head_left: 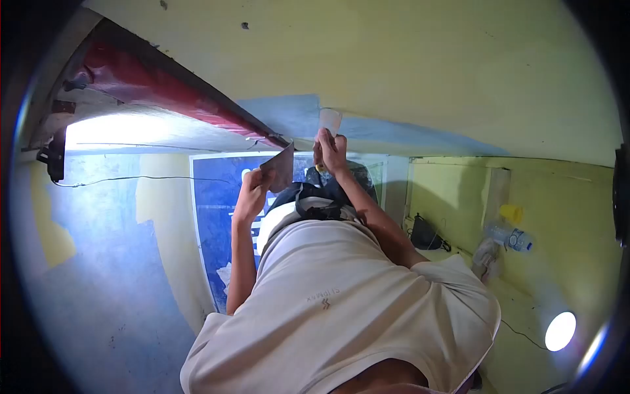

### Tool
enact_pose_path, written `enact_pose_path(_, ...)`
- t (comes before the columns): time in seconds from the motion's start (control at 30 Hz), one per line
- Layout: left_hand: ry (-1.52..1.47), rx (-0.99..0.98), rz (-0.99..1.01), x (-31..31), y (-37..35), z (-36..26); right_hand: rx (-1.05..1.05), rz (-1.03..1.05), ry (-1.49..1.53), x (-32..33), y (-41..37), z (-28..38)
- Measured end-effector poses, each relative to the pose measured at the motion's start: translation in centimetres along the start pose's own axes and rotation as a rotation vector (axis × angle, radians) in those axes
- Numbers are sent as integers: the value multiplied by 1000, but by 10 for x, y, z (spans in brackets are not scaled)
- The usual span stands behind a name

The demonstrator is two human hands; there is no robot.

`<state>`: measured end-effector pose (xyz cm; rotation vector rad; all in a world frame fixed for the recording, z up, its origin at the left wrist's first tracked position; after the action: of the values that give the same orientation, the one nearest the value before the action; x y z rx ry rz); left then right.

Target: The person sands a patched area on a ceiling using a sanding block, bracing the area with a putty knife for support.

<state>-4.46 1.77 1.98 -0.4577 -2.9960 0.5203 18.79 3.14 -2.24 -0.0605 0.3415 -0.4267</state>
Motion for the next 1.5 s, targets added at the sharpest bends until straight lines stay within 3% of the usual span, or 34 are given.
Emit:
enact_pose_path(0.1, 2, -22, -29, 1, 0, 1, 59, 6, 0, -6, -6, 14)
enact_pose_path(0.27, 63, 9, -19, 9, -1, 12, -56, 38, 78, -10, -9, 20)
enact_pose_path(0.3, 86, 24, -22, 8, 1, 10, 141, 13, -2, -16, -6, 29)
enact_pose_path(0.37, 44, 38, -39, 5, -3, 8, -16, 19, 25, -8, -6, 14)
enact_pose_path(0.47, 71, 3, 0, 0, -4, -11, 28, 10, 24, -12, -10, 30)
enact_pose_path(0.5, 63, -5, -14, 0, -1, -14, 157, 29, -2, -19, -8, 37)
enact_pose_path(0.63, 99, 33, -17, 9, -2, 16, 7, 32, -18, -7, 1, 9)
enact_pose_path(0.83, 137, -9, -33, -2, -8, -17, 179, 74, 18, -20, 1, 33)
enact_pose_path(0.87, 62, 5, 4, 0, -5, -6, -10, 31, 29, -15, -2, 16)
enact_pose_path(0.9, 38, -29, 6, -1, -5, -8, -14, 32, 41, -19, -6, 18)
enact_pose_path(0.97, 42, -25, -13, 5, -3, 3, 233, 54, 3, -24, -3, 42)
enact_pose_path(1.07, -9, -23, -10, -5, -7, -14, 178, 69, 19, -24, -2, 44)
enact_pose_path(1.17, 53, -50, 51, -7, -7, -16, -18, -19, -12, -17, -9, 30)
enact_pose_path(1.2, 66, -50, 21, -6, -5, -18, 177, 33, 3, -26, -8, 50)
enact_pose_path(1.3, 111, -16, -51, -2, -11, -15, 126, 26, 68, -20, 0, 34)
enact_pose_path(1.5, 60, -3, 61, -3, -5, 0, 96, 74, 73, -23, -7, 41)
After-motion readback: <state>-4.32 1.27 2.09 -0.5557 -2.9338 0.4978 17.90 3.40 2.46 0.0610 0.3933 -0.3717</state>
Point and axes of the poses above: each hand's wrist, its own y-axis towards the middle knuckle, its own x-axis out of the back of the hand, z = x × y, the point moved 8 cm from there along y, towards the middle knuckle, and after that the axes turned 6 degrees about -z, right-handed, at the moved point
